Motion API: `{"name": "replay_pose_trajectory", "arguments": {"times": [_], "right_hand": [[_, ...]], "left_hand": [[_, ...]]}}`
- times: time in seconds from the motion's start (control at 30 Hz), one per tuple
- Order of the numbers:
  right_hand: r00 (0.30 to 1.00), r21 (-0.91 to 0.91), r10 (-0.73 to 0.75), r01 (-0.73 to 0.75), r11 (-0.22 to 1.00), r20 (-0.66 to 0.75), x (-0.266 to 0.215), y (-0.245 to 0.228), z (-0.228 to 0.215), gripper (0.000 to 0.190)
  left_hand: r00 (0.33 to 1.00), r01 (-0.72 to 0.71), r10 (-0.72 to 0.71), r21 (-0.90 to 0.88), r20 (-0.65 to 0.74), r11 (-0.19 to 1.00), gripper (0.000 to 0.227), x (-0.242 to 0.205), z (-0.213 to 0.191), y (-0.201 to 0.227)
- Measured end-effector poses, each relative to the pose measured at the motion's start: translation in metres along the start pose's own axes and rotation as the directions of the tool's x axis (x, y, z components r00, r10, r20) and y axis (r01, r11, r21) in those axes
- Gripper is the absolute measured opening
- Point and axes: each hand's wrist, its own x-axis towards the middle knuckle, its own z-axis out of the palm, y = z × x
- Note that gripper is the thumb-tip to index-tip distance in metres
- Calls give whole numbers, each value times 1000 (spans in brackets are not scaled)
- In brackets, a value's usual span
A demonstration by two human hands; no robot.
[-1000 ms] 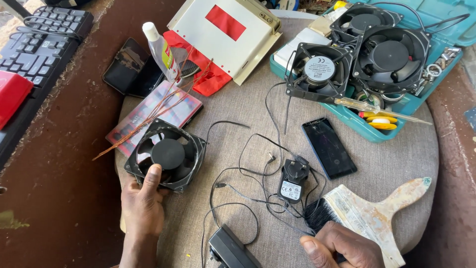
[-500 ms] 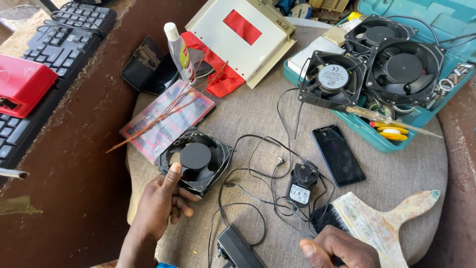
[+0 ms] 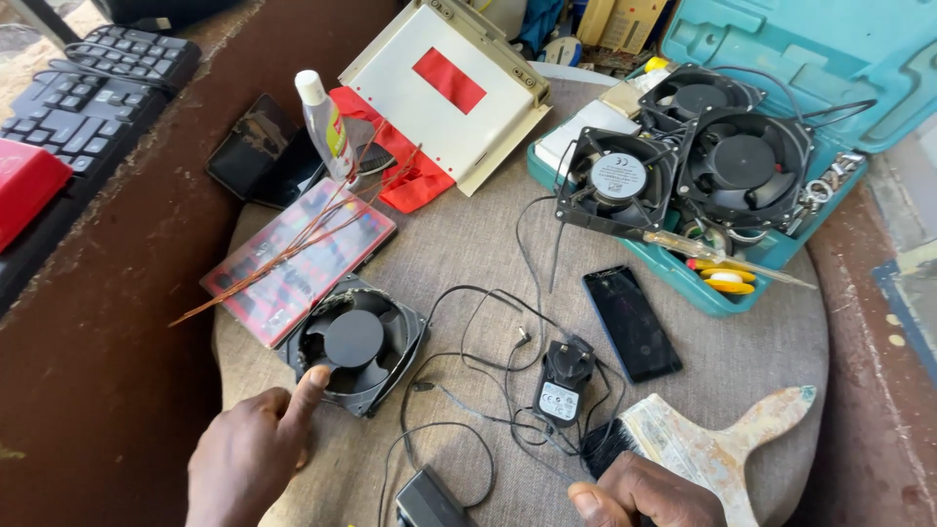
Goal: Cleaning and inspecting computer fans and electronic components on a workbench using a brush
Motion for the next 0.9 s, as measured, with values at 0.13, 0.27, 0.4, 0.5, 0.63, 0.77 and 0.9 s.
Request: {"name": "replay_pose_trajectory", "arguments": {"times": [0.13,0.27,0.4,0.5,0.63,0.77,0.9], "right_hand": [[993,23,-115,115,993,6,17,12,-13,46],[974,-29,-152,160,987,170,28,36,-18,29],[949,-210,56,11,978,312,17,57,-11,20],[941,-190,-135,200,961,309,10,52,-3,21],[933,-136,-297,328,935,204,4,20,-1,10],[927,9,-161,168,986,339,-12,14,-7,40],[955,25,83,-94,995,285,-23,0,15,77]], "left_hand": [[999,38,-37,56,-27,998,77,-4,21,-11],[744,-650,661,-342,-103,679,45,-17,50,-20],[157,-948,986,-269,62,168,92,-13,86,-22],[151,-975,976,-138,155,173,93,1,113,-31],[106,-976,990,-183,93,121,63,-20,73,-15],[369,-843,928,-435,-39,317,54,-43,54,-11],[562,-514,803,-845,-201,148,49,-63,74,-4]]}}
